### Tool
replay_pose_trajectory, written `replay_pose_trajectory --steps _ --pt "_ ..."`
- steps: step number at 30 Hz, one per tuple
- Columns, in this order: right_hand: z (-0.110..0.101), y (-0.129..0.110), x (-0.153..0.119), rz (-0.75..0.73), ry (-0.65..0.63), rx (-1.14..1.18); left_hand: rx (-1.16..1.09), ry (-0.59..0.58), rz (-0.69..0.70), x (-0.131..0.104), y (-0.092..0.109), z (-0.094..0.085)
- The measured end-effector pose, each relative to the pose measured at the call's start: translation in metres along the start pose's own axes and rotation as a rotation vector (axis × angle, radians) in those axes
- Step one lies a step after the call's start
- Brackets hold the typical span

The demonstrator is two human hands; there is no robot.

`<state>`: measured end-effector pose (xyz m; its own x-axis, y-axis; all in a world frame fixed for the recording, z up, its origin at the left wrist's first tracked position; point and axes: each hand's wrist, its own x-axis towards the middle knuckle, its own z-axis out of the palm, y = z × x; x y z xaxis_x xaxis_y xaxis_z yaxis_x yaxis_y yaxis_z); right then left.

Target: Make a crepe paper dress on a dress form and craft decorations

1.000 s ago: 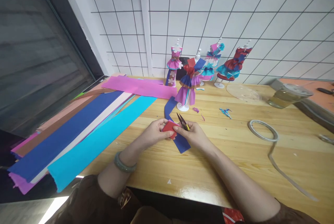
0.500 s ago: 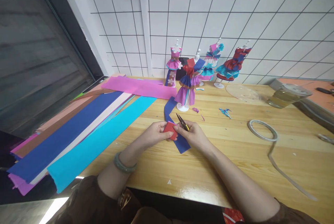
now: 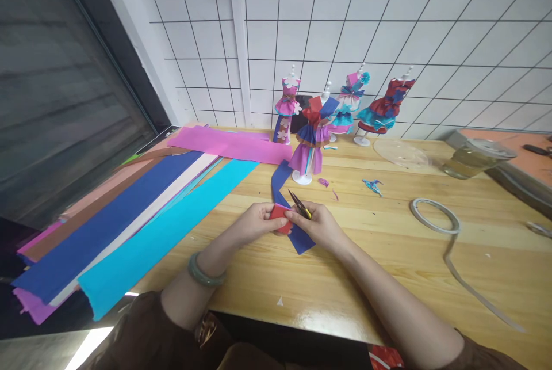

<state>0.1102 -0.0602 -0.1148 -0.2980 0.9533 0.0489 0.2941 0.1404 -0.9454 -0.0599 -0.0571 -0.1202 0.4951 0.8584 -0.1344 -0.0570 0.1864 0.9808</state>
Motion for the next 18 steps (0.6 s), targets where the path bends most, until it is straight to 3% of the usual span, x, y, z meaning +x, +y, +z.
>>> replay_pose_trajectory --steps 5,12,18 --pt "-0.001 -0.001 -0.001 -0.014 -0.004 0.033 -0.024 0.005 0.039 0.002 -0.002 -0.004" --pt "0.000 -0.001 -0.002 0.000 0.011 0.090 -0.233 0.207 0.064 -0.001 0.011 -0.003" --pt "0.005 -0.008 -0.005 0.084 -0.095 0.216 -0.336 0.285 0.091 -0.001 0.012 -0.004"
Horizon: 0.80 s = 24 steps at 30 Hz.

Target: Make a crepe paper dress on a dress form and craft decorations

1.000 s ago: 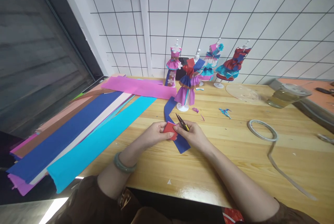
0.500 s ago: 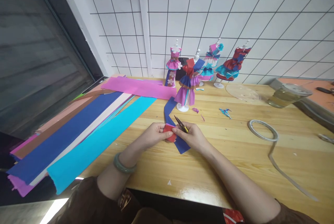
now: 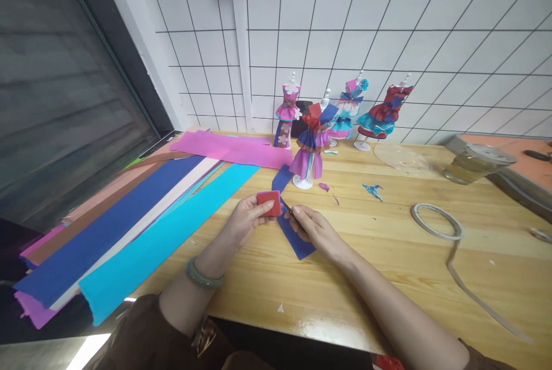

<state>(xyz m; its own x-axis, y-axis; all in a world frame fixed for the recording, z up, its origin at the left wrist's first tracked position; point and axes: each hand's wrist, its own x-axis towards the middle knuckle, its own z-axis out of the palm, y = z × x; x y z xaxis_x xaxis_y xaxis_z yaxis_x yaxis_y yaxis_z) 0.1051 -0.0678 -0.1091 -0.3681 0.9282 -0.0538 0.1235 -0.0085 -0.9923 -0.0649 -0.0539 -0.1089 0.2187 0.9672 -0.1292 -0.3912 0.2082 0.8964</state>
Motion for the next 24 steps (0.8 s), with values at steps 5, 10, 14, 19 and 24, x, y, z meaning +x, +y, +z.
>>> replay_pose_trajectory --steps 5,10,14,19,24 --pt "0.0033 -0.0007 -0.0007 0.013 -0.022 0.027 -0.016 0.018 0.008 0.0001 -0.0003 0.0014" --pt "0.0038 0.0007 -0.0008 0.007 -0.041 0.011 0.023 0.050 0.022 -0.0010 0.0011 0.0051" --pt "0.0034 0.0011 -0.0004 0.019 -0.023 0.006 -0.002 0.076 0.068 -0.0003 0.0017 0.0047" --pt "0.0028 0.0011 -0.0001 0.003 0.011 -0.009 -0.057 0.054 0.099 0.0011 0.0008 -0.0001" --pt "0.0036 -0.0015 -0.0015 0.007 -0.023 0.017 -0.051 -0.014 0.057 0.0008 0.0000 -0.0011"
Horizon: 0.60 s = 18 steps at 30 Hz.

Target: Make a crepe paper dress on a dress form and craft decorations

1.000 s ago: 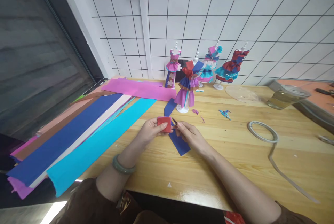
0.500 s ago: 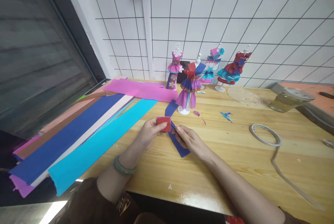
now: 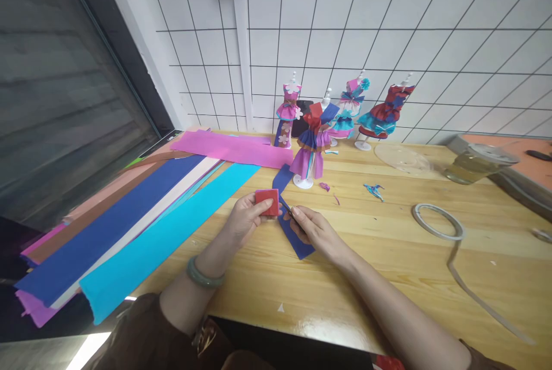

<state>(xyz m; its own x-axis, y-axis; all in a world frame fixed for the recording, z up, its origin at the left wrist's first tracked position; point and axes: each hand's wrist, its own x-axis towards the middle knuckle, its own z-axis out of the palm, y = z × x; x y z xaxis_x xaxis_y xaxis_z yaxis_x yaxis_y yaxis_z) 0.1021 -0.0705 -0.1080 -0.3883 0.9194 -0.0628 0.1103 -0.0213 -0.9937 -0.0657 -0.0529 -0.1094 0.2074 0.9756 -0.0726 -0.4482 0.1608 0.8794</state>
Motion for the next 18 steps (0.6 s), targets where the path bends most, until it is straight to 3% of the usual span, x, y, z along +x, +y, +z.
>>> replay_pose_trajectory --steps 7,13,18 --pt "-0.0005 0.0032 -0.0006 -0.019 -0.034 0.005 0.098 -0.003 0.016 0.0007 -0.0028 0.0021" --pt "-0.0017 0.0070 0.0015 -0.044 0.057 -0.121 0.206 0.034 0.096 0.0027 -0.0057 -0.0020" --pt "-0.0015 0.0074 0.0014 -0.063 0.053 -0.134 0.281 0.019 0.114 0.0023 -0.0063 -0.0020"
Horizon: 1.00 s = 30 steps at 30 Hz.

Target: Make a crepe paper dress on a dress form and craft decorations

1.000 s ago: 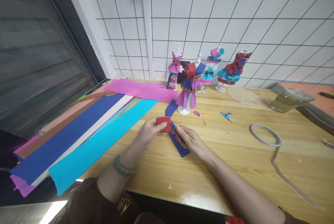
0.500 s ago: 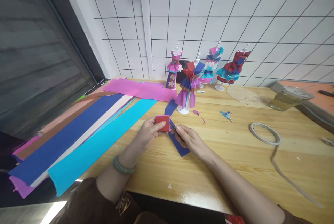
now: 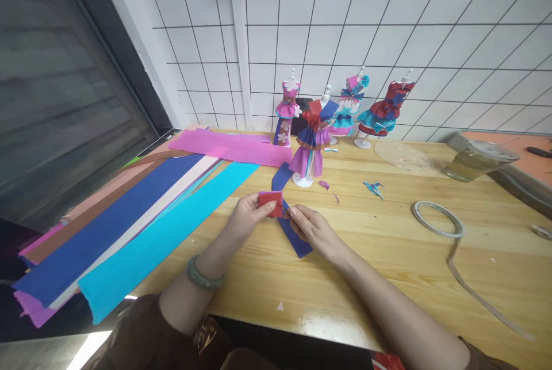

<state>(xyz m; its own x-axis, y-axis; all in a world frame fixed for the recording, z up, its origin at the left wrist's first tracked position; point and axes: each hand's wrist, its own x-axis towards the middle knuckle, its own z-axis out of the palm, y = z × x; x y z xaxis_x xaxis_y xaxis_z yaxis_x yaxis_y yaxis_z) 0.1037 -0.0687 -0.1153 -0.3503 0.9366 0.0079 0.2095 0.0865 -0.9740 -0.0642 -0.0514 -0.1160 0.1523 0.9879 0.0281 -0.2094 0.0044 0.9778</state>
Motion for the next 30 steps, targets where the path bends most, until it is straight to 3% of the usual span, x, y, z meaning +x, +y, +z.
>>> replay_pose_trajectory --steps 14,30 --pt "-0.0001 0.0029 0.0010 -0.060 0.056 -0.147 0.130 -0.099 0.037 -0.0025 -0.0030 0.0026" --pt "-0.0006 0.0007 0.0004 -0.066 0.006 -0.171 0.154 -0.094 0.076 -0.0021 -0.0041 0.0037"
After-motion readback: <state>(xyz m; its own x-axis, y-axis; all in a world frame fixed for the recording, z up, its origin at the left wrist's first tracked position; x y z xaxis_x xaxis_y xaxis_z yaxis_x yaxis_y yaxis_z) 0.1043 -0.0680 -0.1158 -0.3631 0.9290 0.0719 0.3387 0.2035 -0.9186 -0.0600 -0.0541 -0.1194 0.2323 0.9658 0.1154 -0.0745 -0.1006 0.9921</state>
